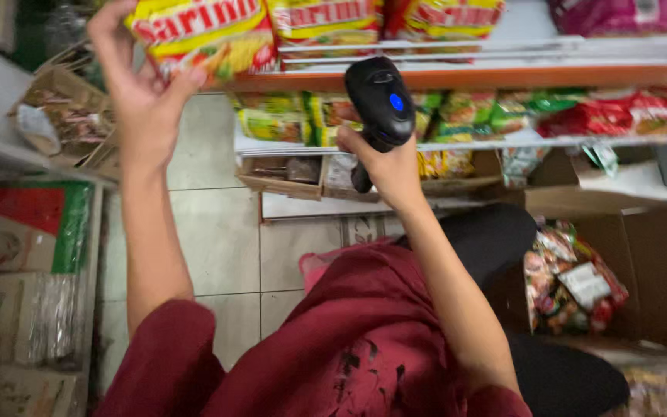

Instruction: The person uses a handheld barcode scanner to scan instant noodle packets taken from a cardboard box and then places them onto a metal shelf.

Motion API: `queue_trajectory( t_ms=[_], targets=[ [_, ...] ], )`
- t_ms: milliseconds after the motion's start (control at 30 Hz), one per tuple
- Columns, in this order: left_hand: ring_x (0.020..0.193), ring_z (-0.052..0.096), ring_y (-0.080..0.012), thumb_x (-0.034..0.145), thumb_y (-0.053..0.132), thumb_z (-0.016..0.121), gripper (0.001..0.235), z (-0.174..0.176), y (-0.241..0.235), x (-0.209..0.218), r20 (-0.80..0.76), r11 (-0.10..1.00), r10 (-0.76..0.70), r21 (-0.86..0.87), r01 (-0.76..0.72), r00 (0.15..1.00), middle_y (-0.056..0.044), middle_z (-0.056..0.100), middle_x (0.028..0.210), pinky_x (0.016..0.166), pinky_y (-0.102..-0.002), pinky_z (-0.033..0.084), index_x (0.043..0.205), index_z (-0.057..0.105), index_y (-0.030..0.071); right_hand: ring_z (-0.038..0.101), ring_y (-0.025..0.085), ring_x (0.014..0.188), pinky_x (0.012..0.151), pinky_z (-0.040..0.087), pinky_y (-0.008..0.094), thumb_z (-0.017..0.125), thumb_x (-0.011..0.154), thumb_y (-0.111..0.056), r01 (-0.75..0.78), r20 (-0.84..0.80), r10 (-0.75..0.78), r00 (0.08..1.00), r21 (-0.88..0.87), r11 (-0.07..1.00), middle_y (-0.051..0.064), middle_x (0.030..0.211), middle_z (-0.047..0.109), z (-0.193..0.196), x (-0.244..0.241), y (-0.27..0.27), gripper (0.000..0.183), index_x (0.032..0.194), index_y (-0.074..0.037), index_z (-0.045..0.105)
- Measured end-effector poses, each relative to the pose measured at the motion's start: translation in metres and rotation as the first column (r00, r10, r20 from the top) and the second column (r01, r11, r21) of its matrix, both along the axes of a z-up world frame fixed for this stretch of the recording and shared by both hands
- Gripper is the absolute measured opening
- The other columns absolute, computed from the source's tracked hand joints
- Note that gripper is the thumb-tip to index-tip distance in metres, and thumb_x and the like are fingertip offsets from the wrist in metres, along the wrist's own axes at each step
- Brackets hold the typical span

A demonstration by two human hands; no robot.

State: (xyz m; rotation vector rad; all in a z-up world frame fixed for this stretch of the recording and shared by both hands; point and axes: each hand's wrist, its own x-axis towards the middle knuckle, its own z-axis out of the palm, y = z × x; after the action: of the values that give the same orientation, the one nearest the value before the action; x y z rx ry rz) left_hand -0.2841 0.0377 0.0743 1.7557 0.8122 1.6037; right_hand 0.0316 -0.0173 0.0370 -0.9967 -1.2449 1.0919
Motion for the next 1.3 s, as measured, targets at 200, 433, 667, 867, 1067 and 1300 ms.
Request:
queue_trajectory(
  t_ms=[200,433,667,867,1067,1300],
  targets=[
    [0.144,0.044,-0.0187,0.108,-0.013,0.080,0.086,-0.042,0.073,-0.016,0.089,0.996,-0.078,0.055,0.073,0.993,-0.008,0.036,0.162,0.126,-0.034,0.041,0.161,0.018,0.013,0.072,0.013,0.082,0.075,0.060,0.028,0.075,0.093,-0.003,-0.023,-0.028,0.022,0.999,-0.032,0.999,0.008,0.117,0.076,0.003,-0.010,0.005,0.042,0.133,-0.001,0.063],
    [0.141,0.051,-0.0325,0.097,-0.005,0.082,0.079,-0.031,0.084,-0.019,-0.388,0.975,0.218,0.133,-0.180,0.895,-0.022,0.050,0.151,0.120,-0.040,0.041,0.150,0.025,0.006,0.071,0.014,0.094,0.077,0.064,0.029,0.074,0.092,-0.001,-0.010,-0.087,0.003,0.996,-0.087,0.996,0.010,0.121,0.072,0.004,-0.005,0.007,0.049,0.139,-0.001,0.056],
    [0.152,0.046,-0.0349,0.090,-0.001,0.089,0.100,-0.014,0.074,-0.011,-0.419,0.981,0.193,0.091,-0.170,0.887,-0.021,0.045,0.160,0.128,-0.039,0.037,0.158,0.016,0.006,0.072,0.013,0.090,0.077,0.061,0.029,0.076,0.096,-0.006,-0.031,0.052,0.030,0.998,0.015,0.999,0.010,0.111,0.073,-0.002,-0.014,0.027,0.030,0.123,0.000,0.066],
    [0.153,0.042,-0.0348,0.083,-0.004,0.086,0.109,0.003,0.064,0.000,-0.423,0.979,0.206,0.080,-0.190,0.883,-0.021,0.039,0.164,0.128,-0.040,0.033,0.163,0.014,0.008,0.071,0.017,0.093,0.086,0.057,0.032,0.080,0.093,-0.010,0.065,0.241,-0.109,0.964,0.182,0.981,0.011,0.106,0.075,0.005,-0.021,0.045,0.031,0.119,0.000,0.066],
    [0.148,0.046,-0.0370,0.086,0.002,0.087,0.105,0.007,0.055,0.004,-0.437,0.962,0.266,0.069,-0.263,0.859,-0.022,0.042,0.160,0.123,-0.041,0.036,0.162,0.016,0.008,0.067,0.027,0.105,0.096,0.052,0.034,0.081,0.087,-0.006,0.112,0.327,-0.263,0.908,0.414,0.904,0.015,0.116,0.066,0.034,-0.027,0.050,0.051,0.131,0.001,0.057],
    [0.136,0.056,-0.0404,0.085,-0.002,0.082,0.079,0.003,0.074,-0.001,-0.460,0.927,0.371,0.138,-0.347,0.807,-0.023,0.054,0.145,0.111,-0.043,0.047,0.147,0.034,0.005,0.064,0.032,0.114,0.102,0.049,0.036,0.078,0.087,-0.005,0.071,0.342,-0.248,0.906,0.455,0.888,0.017,0.124,0.062,0.036,-0.026,0.055,0.050,0.131,0.002,0.056]
  ],
)
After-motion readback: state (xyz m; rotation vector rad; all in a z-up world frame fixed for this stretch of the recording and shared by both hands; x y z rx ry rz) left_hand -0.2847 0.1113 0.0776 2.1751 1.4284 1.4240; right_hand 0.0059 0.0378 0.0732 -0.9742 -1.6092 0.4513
